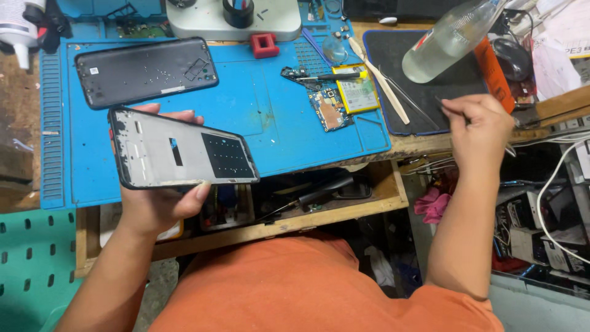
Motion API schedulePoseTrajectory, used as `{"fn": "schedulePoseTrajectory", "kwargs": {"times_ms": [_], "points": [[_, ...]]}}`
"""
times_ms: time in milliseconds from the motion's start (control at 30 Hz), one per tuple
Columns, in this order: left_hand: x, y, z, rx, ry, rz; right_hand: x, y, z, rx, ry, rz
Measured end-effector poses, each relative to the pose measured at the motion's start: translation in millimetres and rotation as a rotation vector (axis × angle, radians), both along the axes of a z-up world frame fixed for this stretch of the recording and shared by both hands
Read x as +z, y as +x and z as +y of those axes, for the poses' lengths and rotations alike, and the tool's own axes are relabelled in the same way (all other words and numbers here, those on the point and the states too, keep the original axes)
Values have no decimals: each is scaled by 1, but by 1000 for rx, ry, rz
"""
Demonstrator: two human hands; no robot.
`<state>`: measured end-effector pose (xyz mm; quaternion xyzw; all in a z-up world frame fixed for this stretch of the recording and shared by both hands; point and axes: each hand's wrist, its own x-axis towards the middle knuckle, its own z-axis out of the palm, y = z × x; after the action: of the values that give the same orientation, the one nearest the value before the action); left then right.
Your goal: The person cleans the internal frame and components of a mobile phone using a small brush and a liquid cleaner from a bottle.
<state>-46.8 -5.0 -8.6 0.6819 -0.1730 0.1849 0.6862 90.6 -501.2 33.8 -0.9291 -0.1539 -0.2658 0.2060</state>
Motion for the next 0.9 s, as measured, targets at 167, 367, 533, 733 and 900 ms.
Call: {"fn": "schedulePoseTrajectory", "kwargs": {"times_ms": [167,367,533,733,900], "points": [[4,-5,-1,-34,-78,46,-1,21,23,46,-46,-38],[11,-8,-2,4,19,-19,-11,20,70,83,-41,36],[16,-15,-1,-7,-31,17,-13,41,89,40,-213,-19],[14,-15,5,-27,-128,57,13,8,103,113,-19,-141],[13,-14,5,-21,-204,119,33,-32,159,504,50,156]]}}
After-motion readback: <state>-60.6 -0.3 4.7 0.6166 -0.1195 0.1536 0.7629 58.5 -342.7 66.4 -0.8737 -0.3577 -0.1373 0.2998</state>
